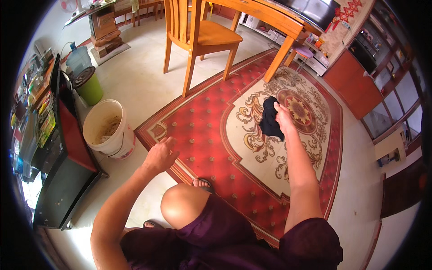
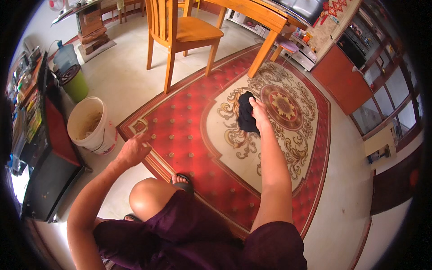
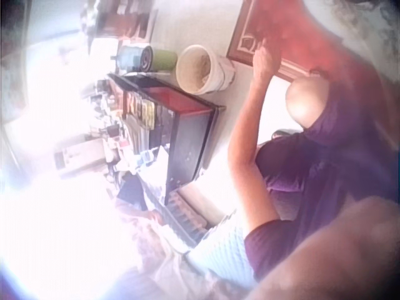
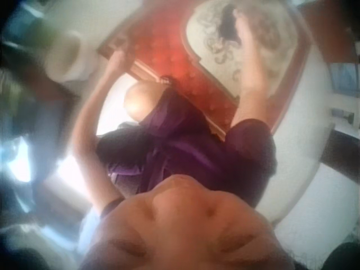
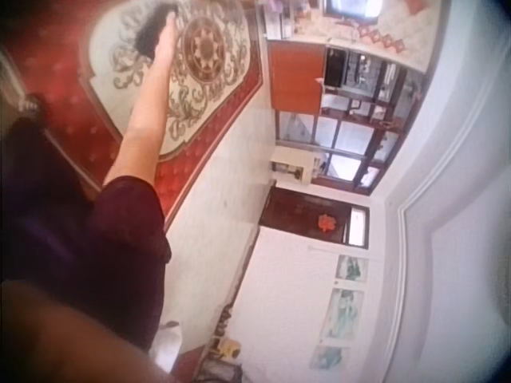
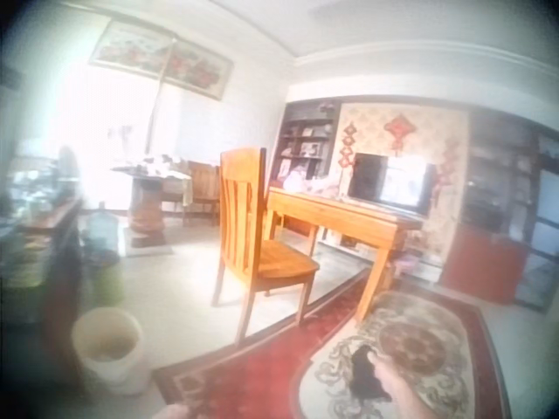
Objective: The person wipes a small black cloth against a tiled floor, moving it in circles and back-and-forth motions around furniture and a bucket.
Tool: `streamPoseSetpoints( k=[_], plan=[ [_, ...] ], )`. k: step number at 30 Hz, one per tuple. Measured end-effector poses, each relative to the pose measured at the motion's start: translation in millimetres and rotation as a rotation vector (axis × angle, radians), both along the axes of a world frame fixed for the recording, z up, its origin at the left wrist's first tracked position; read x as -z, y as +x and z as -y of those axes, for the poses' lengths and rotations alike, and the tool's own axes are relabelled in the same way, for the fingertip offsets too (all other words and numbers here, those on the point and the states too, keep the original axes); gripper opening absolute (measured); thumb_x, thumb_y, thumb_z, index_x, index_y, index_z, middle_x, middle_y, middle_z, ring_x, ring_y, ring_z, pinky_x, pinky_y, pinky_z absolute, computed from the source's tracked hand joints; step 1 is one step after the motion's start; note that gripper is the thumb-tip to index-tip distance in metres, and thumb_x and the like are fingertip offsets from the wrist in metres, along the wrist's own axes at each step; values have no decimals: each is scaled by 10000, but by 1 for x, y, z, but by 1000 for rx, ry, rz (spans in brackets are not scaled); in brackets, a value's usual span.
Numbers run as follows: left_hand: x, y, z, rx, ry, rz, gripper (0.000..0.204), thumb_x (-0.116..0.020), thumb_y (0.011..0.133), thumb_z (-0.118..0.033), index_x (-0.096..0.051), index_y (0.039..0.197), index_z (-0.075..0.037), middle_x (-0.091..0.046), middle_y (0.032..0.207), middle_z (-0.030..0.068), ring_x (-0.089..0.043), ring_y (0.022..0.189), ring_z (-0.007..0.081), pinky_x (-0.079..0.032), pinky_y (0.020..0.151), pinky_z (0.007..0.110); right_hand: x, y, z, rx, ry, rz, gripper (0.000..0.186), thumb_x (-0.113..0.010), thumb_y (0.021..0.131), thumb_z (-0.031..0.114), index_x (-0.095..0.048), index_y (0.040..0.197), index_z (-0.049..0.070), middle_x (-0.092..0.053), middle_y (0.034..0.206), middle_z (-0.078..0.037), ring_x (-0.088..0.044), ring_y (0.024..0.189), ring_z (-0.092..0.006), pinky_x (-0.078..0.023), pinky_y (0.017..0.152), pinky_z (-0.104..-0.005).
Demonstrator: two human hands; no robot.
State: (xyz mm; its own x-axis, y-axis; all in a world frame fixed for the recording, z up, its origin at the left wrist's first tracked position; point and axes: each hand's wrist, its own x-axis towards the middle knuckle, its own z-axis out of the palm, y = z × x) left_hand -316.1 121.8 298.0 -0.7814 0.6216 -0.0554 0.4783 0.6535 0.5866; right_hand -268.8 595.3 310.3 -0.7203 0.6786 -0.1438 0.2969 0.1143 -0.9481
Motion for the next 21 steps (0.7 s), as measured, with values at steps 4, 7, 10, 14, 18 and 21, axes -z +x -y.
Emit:
streamPoseSetpoints(
  k=[4,7,10,14,18,21],
  plan=[
    [-36,-2,-54,12,182,-126,520,-657,794,-300,-485,1207,-35,-555,1112,221,-605,948,335,-491,824,386,-36,24,48,-163,-506,-466,407,-535,915,349,-538,1188,47,-594,1153,-62,-569,1029,-182,-438,919,-329],
    [-41,-5,-106,86,266,-12,631,-679,770,-345,-434,1276,-58,-524,1184,214,-446,1195,349,-400,976,412,-52,35,77,-402,-754,-558,536,-488,906,476,-536,1168,10,-602,1127,-114,-576,1037,-227,-455,925,-371],
    [-45,-8,-133,-11,465,-145,738,-719,748,-352,-372,1338,-75,-502,1234,204,-397,1251,331,-385,1001,399,-64,34,117,-614,-907,-557,655,-479,868,563,-496,1215,7,-560,1195,-132,-541,1101,-257,-428,970,-385],
    [-48,-19,-134,3,405,242,672,-753,710,-313,-487,1272,-61,-593,1117,200,-529,1119,314,-416,962,367,-64,39,140,-643,-473,-380,451,-661,757,44,-510,1180,1,-587,1114,-97,-563,1008,-183,-444,906,-310],
    [-50,-32,-121,7,348,204,464,-752,676,-210,-618,1058,17,-660,922,170,-635,881,232,-488,798,333,-24,33,94,-591,113,-287,323,-611,782,4,-536,1095,-24,-607,1010,-91,-571,920,-140,-462,826,-272],
    [-69,-39,-118,-6,378,277,329,-754,646,-141,-615,902,12,-644,807,112,-618,746,181,-497,706,306,-21,32,81,-531,210,-237,299,-578,813,24,-549,1105,-34,-613,997,-80,-565,908,-127,-453,831,-259]
  ],
)
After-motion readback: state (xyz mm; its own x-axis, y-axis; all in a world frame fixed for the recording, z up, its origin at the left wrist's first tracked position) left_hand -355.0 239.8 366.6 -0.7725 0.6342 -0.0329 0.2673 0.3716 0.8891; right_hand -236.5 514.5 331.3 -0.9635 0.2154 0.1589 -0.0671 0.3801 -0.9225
